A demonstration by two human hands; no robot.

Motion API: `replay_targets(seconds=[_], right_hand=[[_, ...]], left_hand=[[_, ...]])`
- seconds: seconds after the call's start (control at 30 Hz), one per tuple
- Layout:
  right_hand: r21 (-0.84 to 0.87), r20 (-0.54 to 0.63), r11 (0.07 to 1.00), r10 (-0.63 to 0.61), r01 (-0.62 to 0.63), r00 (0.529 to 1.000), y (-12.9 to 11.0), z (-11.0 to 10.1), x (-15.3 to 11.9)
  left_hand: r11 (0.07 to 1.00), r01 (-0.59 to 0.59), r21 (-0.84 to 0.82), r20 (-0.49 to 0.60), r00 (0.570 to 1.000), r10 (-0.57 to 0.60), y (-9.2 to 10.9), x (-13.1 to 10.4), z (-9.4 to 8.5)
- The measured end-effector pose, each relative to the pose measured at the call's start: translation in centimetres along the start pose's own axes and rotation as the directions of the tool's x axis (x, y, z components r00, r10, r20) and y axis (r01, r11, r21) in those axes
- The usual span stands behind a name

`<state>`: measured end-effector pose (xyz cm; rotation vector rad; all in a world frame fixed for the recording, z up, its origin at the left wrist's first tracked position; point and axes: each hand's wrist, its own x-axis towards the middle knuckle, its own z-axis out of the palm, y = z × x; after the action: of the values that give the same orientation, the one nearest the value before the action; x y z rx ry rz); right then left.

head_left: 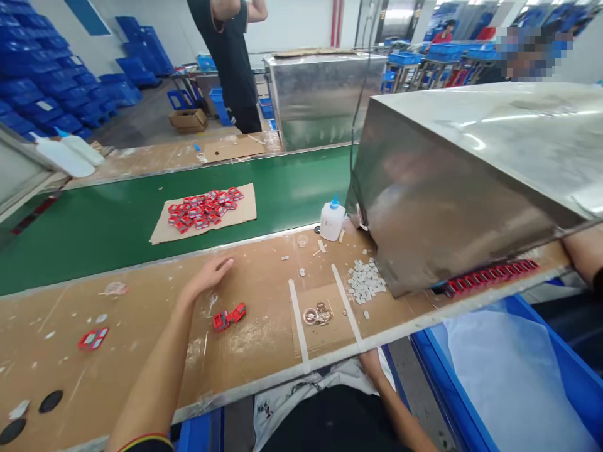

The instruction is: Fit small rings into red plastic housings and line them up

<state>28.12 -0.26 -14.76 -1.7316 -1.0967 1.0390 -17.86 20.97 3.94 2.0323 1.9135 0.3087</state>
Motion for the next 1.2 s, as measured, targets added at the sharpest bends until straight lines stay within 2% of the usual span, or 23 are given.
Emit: replay_targets(seconds=[0.07, 0.13, 0.2, 0.27, 0.4, 0.53, 0.63, 0.67, 0.7, 0.73, 0.77, 0.83, 0.9, 0.97, 1.0, 1.07, 1.2], right_hand=[[0.037, 0.011, 0.999, 0.017, -0.018, 1.0, 0.2, -0.8, -1.2], [0.078, 0.027, 0.996, 0.034, -0.036, 0.999, 0.4, -1.7, -2.8], [0.103, 0.044, 0.994, 0.044, -0.048, 0.998, 0.5, -2.5, -4.2], [0.109, 0.064, 0.993, 0.048, -0.055, 0.997, 0.4, -3.1, -5.3], [0.079, 0.089, 0.995, 0.049, -0.056, 0.995, 0.1, -3.9, -6.6], [0.043, 0.08, 0.998, 0.044, -0.048, 0.996, -0.6, -4.7, -7.1], [0.029, 0.098, 0.999, 0.036, -0.039, 0.995, -1.6, -5.4, -7.5], [0.026, 0.106, 0.999, 0.036, -0.039, 0.994, -2.2, -5.6, -7.7], [0.025, 0.115, 0.999, 0.034, -0.037, 0.993, -2.8, -5.7, -7.9], [0.025, 0.126, 0.999, 0.028, -0.031, 0.992, -3.6, -5.8, -8.0], [0.028, 0.138, 0.999, 0.015, -0.019, 0.99, -4.6, -5.9, -8.2], [0.033, 0.168, 0.999, -0.033, 0.028, 0.985, -6.8, -5.8, -8.1], [0.033, 0.201, 0.995, -0.099, 0.095, 0.975, -9.2, -5.4, -7.5], [0.025, 0.22, 0.985, -0.175, 0.174, 0.96, -11.4, -4.6, -6.2], [0.018, 0.225, 0.975, -0.218, 0.22, 0.95, -12.4, -4.1, -5.4], [0.003, 0.235, 0.949, -0.308, 0.316, 0.922, -13.8, -2.7, -3.7], [0.004, 0.267, 0.901, -0.418, 0.433, 0.868, -15.6, 0.4, -1.0]], left_hand=[[1.0, -0.01, -0.029, 0.069, 0.998, 0.012, 1.2, -3.8, 1.3], [0.999, 0.0, -0.051, 0.084, 0.996, 0.005, 2.6, -7.2, 2.9], [0.999, 0.02, -0.045, 0.019, 1.0, -0.019, 4.2, -9.8, 4.5], [0.998, 0.041, -0.038, -0.1, 0.994, -0.045, 5.6, -11.7, 5.9], [0.986, 0.078, -0.147, -0.295, 0.948, -0.119, 7.0, -13.8, 7.4], [0.97, 0.077, -0.229, -0.359, 0.92, -0.158, 6.9, -14.7, 7.6], [0.955, 0.028, -0.296, -0.408, 0.9, -0.152, 7.6, -15.1, 7.7], [0.931, -0.004, -0.366, -0.425, 0.89, -0.164, 8.1, -15.2, 7.9], [0.878, -0.042, -0.476, -0.431, 0.882, -0.191, 8.8, -15.4, 8.1], [0.785, -0.079, -0.614, -0.414, 0.88, -0.235, 9.6, -15.6, 8.5], [0.645, -0.104, -0.757, -0.364, 0.887, -0.285, 10.5, -15.8, 8.9], [0.301, -0.078, -0.951, -0.182, 0.925, -0.335, 12.3, -16.3, 9.9], [0.05, 0.01, -0.999, -0.005, 0.958, -0.288, 13.9, -16.8, 11.1], [-0.097, 0.07, -0.993, 0.088, 0.977, -0.196, 15.0, -17.3, 12.2], [-0.131, 0.086, -0.988, 0.106, 0.983, -0.151, 15.5, -17.5, 12.7], [-0.123, 0.1, -0.987, 0.111, 0.99, -0.091, 16.0, -17.9, 13.6], [0.046, 0.087, -0.995, 0.083, 0.994, -0.078, 16.2, -18.1, 14.7]])
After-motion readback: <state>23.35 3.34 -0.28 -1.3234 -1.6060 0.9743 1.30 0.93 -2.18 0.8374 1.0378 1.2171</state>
